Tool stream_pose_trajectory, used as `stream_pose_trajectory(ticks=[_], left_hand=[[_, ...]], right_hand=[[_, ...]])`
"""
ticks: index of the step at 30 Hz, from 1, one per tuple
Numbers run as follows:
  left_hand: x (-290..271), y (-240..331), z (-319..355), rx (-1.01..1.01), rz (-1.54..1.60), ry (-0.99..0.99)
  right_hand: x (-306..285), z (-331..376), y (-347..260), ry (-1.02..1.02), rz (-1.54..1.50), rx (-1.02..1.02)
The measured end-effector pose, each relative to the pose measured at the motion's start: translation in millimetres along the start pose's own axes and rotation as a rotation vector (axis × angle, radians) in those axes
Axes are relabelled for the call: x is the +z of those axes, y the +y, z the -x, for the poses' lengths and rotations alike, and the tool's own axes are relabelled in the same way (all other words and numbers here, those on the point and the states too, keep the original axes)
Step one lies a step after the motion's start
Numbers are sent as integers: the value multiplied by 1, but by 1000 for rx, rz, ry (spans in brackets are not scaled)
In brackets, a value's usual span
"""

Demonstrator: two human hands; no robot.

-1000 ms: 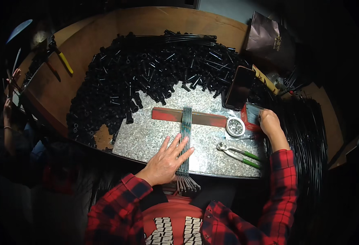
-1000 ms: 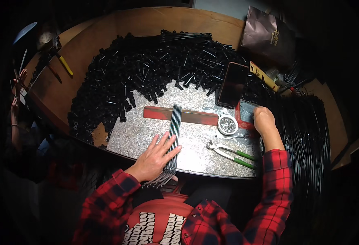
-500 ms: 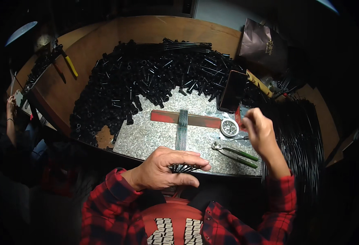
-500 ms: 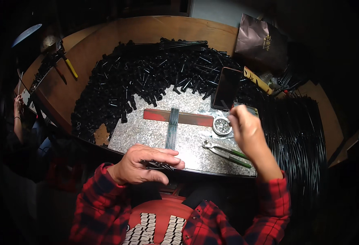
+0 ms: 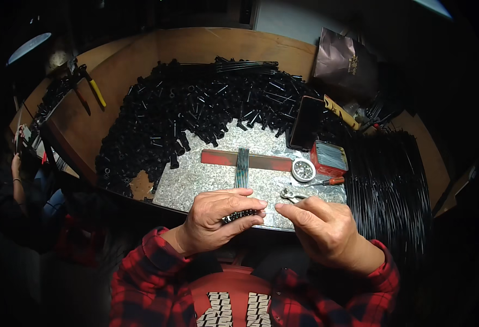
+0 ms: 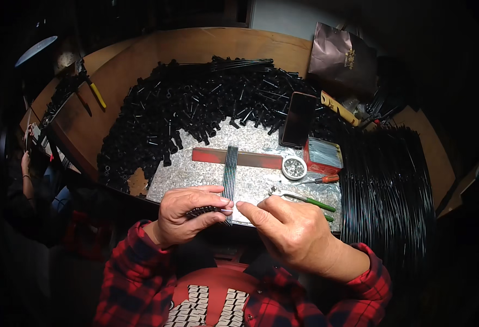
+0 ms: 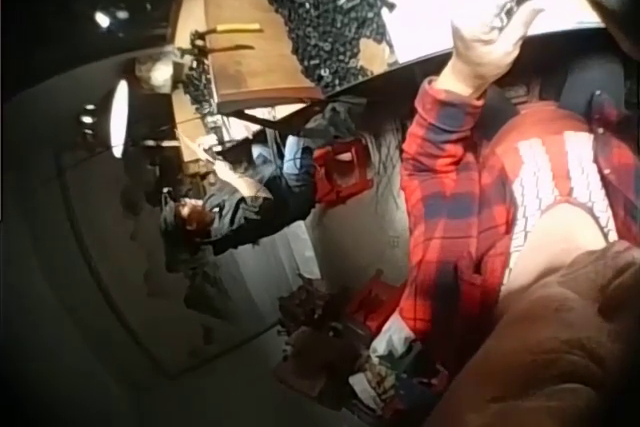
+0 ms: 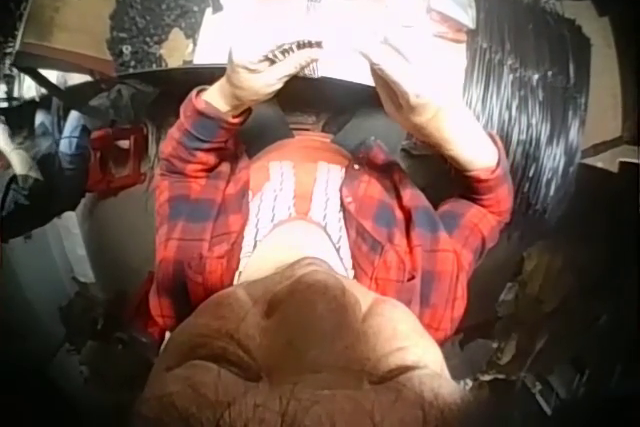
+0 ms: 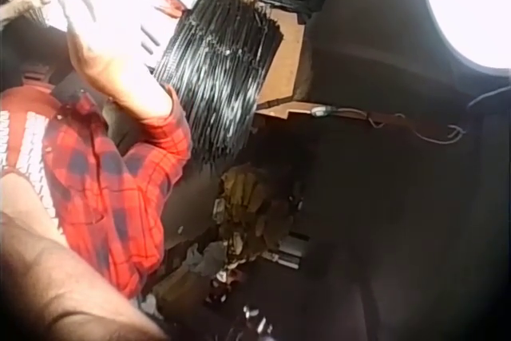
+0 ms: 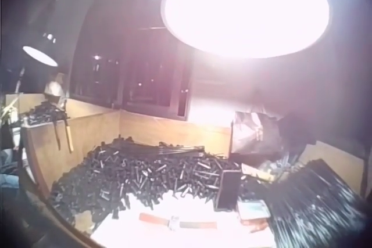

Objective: The person is measuring, cutting, and organizing bundles of thin black wires at an assembly workstation.

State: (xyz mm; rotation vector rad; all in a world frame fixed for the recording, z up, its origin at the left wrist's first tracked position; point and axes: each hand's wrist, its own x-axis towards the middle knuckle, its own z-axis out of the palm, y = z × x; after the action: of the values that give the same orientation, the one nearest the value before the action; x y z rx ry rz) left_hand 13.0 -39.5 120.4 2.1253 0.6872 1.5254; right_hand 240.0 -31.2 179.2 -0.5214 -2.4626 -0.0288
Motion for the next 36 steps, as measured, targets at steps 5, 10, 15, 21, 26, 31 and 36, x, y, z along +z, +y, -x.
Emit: stream_pose_trajectory(ticks=[5,10,15,21,26,31,36], left_hand=[[-2,1,1,28,-19,-34],[-4,1,2,20,-18,-28],[-4,1,2,17,-18,-28],[-3,0,1,35,-16,-41],[-2,0,-2,56,-39,-52],[1,-2,-4,52,-7,-84],[6,-6,-8,90,-5,-113]], right_hand=[[1,-2,-3,-19,31,-26],[1,-4,-6,-26,66,-39],[3,-4,-5,-7,69,-47],[2,-4,-3,-7,92,-61],[0,-3,-5,-55,85,-42],[-2,-1,-4,28,28,36],[-8,1,0,-10,56,7]])
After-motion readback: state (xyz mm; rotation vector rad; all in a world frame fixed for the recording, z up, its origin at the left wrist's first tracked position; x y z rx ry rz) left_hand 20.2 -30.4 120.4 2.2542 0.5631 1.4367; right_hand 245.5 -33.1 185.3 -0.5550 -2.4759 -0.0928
